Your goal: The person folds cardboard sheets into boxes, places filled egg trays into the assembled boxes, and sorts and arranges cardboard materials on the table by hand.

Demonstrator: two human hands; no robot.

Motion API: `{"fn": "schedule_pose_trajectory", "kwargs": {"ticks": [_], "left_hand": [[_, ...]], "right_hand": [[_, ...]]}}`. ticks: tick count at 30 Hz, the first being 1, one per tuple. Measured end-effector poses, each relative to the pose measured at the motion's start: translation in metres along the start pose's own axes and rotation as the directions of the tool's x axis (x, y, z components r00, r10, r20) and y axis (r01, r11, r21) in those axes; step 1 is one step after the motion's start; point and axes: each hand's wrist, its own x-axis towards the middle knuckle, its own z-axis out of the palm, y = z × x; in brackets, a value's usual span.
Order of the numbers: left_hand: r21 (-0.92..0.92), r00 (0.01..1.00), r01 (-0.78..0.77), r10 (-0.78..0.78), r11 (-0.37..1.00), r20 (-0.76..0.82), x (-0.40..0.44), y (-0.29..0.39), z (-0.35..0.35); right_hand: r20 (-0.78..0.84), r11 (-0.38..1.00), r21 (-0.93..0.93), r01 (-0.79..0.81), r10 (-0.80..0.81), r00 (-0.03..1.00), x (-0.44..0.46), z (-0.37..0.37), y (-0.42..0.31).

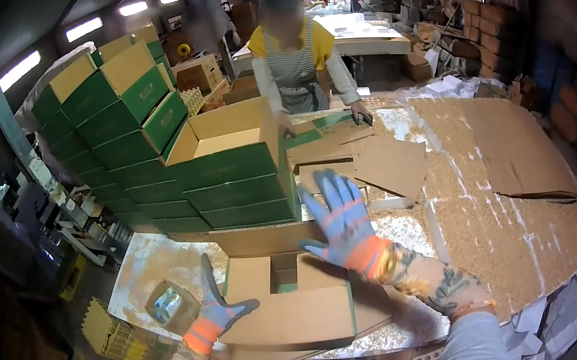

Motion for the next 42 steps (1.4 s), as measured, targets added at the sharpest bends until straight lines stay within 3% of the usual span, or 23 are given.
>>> {"fn": "schedule_pose_trajectory", "kwargs": {"ticks": [3,5,6,7,9,10,11,14,16,18,19,20,21,22,24,25,27,30,32,33,35,38,42], "left_hand": [[0.275,0.986,-0.082,0.118,0.958,-0.114,0.000,0.014,-0.007],[-0.076,0.959,0.283,-0.284,0.956,-0.002,-0.002,-0.001,-0.009],[-0.245,0.864,0.459,-0.365,0.854,0.347,0.007,-0.006,-0.018],[0.002,0.862,0.358,-0.331,0.934,0.383,0.005,-0.020,-0.027],[0.298,0.732,0.416,-0.511,0.859,0.451,0.015,-0.011,-0.042],[0.408,0.673,0.457,-0.607,0.790,0.423,0.019,0.003,-0.044],[0.534,0.763,0.270,-0.516,0.801,0.390,0.012,-0.006,-0.060],[0.077,0.958,0.199,-0.210,0.977,0.193,-0.026,-0.022,-0.046],[-0.018,0.989,0.109,-0.106,0.994,0.103,-0.066,-0.031,-0.002],[0.491,0.981,-0.157,0.075,0.857,0.181,-0.111,-0.115,0.025],[0.483,0.973,-0.184,0.090,0.856,0.211,-0.097,-0.107,0.022],[0.026,0.988,-0.002,-0.002,1.000,0.157,-0.072,-0.081,0.017],[-0.440,0.978,0.189,-0.126,0.878,0.168,-0.046,-0.053,0.012],[-0.781,0.936,0.345,-0.255,0.521,0.243,-0.029,-0.026,0.005],[-0.911,0.859,0.412,-0.346,0.029,0.377,-0.009,-0.011,0.008],[-0.803,0.926,0.295,-0.364,0.518,0.105,0.001,-0.011,0.016],[-0.465,0.966,0.144,-0.226,0.873,-0.125,0.016,-0.007,0.023],[-0.452,0.901,0.433,-0.396,0.780,0.180,0.029,-0.002,0.016],[-0.421,0.908,0.419,-0.358,0.805,0.218,0.033,-0.007,0.015],[-0.428,0.940,0.339,-0.281,0.838,0.195,0.033,-0.008,0.017],[-0.400,0.922,0.387,-0.339,0.831,0.188,0.033,0.002,0.021],[-0.463,0.914,0.405,-0.349,0.789,0.205,0.029,-0.009,0.019],[-0.399,0.964,0.263,-0.224,0.878,0.143,0.028,-0.036,0.016]], "right_hand": [[0.439,0.966,0.216,-0.143,0.035,0.898,0.009,-0.010,0.006],[-0.044,0.991,0.069,0.112,-0.109,0.993,-0.022,0.040,-0.004],[-0.126,0.994,0.110,-0.002,0.015,0.992,-0.025,0.046,0.009],[-0.199,0.982,0.154,-0.113,0.143,0.970,-0.029,0.049,0.021],[0.133,0.661,0.324,-0.677,0.676,0.724,-0.036,0.060,0.018],[0.353,0.369,0.720,-0.587,0.534,0.768,-0.043,0.058,0.013],[0.341,0.355,0.725,-0.591,0.560,0.755,-0.045,0.054,0.013],[0.098,-0.053,0.995,-0.082,0.537,0.838,-0.060,0.056,0.014],[0.072,0.099,0.981,-0.168,0.618,0.783,-0.075,0.068,0.006],[0.127,0.477,0.716,-0.510,0.629,0.767,-0.091,0.082,-0.007],[0.000,0.655,0.602,-0.457,0.573,0.820,-0.099,0.128,-0.005],[-0.054,0.658,0.622,-0.425,0.578,0.815,-0.101,0.136,-0.010],[-0.103,0.661,0.638,-0.396,0.582,0.807,-0.105,0.141,-0.010],[-0.089,0.643,0.642,-0.418,0.603,0.792,-0.108,0.140,-0.013],[0.006,0.635,0.589,-0.501,0.616,0.788,-0.108,0.135,-0.019],[0.009,0.626,0.590,-0.510,0.627,0.779,-0.122,0.134,-0.015],[-0.310,0.710,0.251,-0.658,0.703,0.641,-0.177,0.130,-0.005],[-0.639,-0.078,0.237,-0.968,0.738,-0.216,-0.308,0.171,-0.004],[-0.453,-0.425,0.644,-0.637,0.460,-0.764,-0.386,0.184,-0.020],[0.027,-0.706,0.675,-0.214,0.313,-0.949,-0.430,0.215,-0.013],[0.542,-0.605,0.787,0.118,0.588,-0.600,-0.451,0.210,-0.025],[0.439,-0.650,0.755,-0.089,0.601,-0.668,-0.466,0.241,-0.029],[0.346,-0.065,0.870,0.489,0.787,-0.511,-0.417,0.209,-0.052]]}}
